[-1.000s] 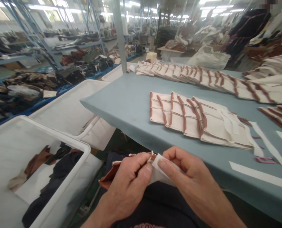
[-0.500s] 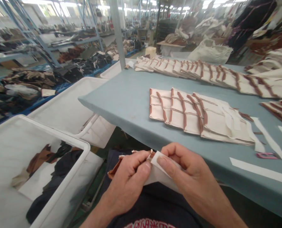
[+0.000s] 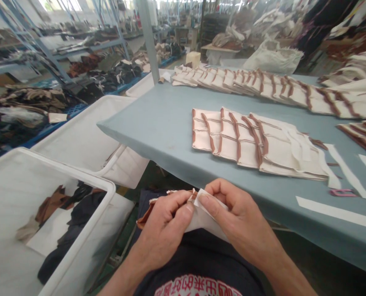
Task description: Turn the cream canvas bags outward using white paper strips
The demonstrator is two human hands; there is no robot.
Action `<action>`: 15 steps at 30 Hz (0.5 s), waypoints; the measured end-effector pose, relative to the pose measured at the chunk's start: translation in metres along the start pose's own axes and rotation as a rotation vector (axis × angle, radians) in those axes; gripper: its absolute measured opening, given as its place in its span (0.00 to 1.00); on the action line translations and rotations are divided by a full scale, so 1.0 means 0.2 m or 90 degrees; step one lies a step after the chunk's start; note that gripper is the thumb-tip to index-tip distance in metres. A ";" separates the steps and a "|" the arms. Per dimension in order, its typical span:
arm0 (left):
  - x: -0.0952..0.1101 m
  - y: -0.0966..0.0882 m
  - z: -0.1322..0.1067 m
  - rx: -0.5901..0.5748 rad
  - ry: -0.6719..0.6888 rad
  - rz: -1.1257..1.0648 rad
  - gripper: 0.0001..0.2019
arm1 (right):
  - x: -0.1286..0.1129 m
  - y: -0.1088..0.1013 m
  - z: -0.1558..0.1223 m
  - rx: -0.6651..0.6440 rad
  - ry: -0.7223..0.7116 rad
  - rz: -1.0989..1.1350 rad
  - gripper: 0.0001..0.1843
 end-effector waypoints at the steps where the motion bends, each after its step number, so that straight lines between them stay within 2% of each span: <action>1: 0.00 0.00 0.00 -0.001 0.001 0.000 0.16 | 0.00 0.00 0.00 -0.002 -0.001 -0.009 0.17; 4: -0.01 0.00 0.00 -0.005 -0.005 0.002 0.16 | -0.01 0.00 0.00 -0.001 -0.015 -0.034 0.17; 9: -0.02 -0.02 0.00 0.004 -0.011 0.006 0.16 | -0.04 -0.01 0.01 0.047 -0.036 -0.076 0.16; 15: -0.01 -0.01 0.00 -0.012 -0.008 0.001 0.14 | -0.03 0.01 0.01 0.050 -0.001 -0.086 0.16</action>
Point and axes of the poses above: each hand's wrist, its own z-axis towards the middle knuckle, its own y-axis out of the palm, x = y × z, the point moved 10 cm from there along z, towards the middle knuckle, and after that the axes turned 12 degrees about -z, right-handed, at the moved point
